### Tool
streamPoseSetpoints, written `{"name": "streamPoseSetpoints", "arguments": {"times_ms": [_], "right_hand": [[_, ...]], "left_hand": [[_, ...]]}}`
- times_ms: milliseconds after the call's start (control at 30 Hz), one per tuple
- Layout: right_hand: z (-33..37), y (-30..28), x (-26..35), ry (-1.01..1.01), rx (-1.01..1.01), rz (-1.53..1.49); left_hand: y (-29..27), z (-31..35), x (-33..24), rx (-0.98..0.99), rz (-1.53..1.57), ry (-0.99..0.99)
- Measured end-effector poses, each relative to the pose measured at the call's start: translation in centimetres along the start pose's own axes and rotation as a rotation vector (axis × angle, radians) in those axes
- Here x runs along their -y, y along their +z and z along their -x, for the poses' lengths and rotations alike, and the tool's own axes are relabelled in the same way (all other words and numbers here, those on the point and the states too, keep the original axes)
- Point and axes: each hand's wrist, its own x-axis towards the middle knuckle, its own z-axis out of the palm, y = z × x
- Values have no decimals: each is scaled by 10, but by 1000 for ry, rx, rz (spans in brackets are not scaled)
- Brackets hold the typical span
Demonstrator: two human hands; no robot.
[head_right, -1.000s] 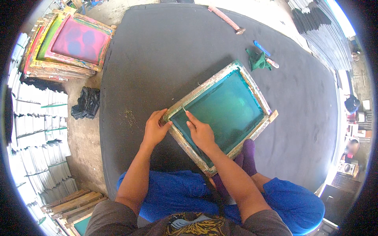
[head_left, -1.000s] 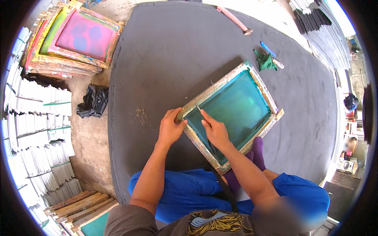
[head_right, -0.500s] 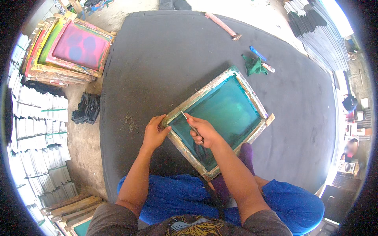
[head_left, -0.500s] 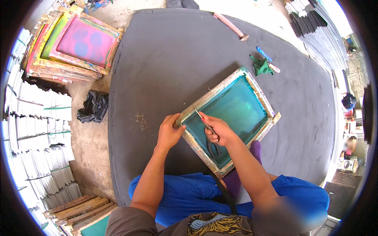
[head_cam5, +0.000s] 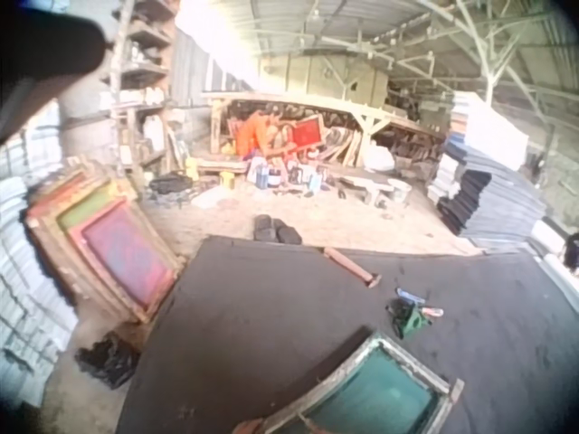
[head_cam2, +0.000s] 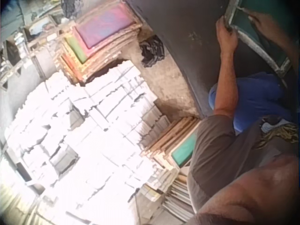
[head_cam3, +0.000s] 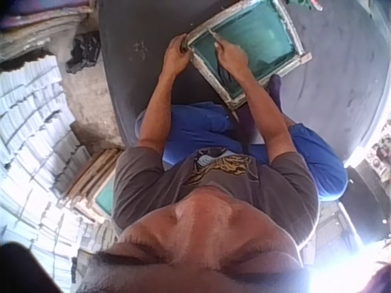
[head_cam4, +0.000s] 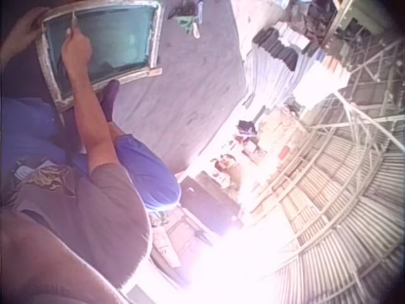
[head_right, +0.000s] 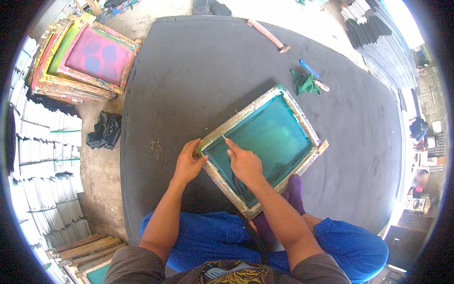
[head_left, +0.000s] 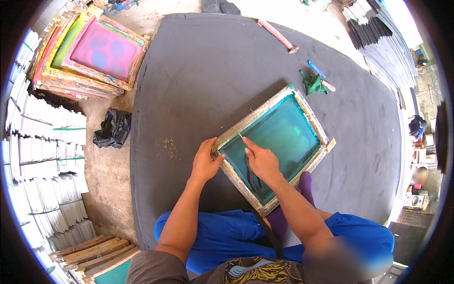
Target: The person sits on the floor and uses a small tool to scrape and clean the edges of a rectangular screen printing frame. They work along the frame's perimeter, removing residue or debris from the mesh and wooden border.
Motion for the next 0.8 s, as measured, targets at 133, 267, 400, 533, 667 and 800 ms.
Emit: {"name": "streamPoseSetpoints", "arguments": {"times_ms": [133,267,400,533,667,800], "right_hand": [[0,-19,31,74,112,172],[-9,-17,41,78,113,125],[-7,-19,29,22,141,29],[-6,-3,20,14,78,-95],[-7,-2,17,-3,104,-23],[-15,13,-10,97,126,-465]], "left_hand": [[-1,2,-1,0,-11,-7],[0,0,-1,-5,-42,7],[-5,-3,-11,-8,-25,-66],[0,-2,-6,-22,-19,-38],[-1,-2,-5,-39,10,-60],[5,-6,-11,-35,-24,-28]]}}
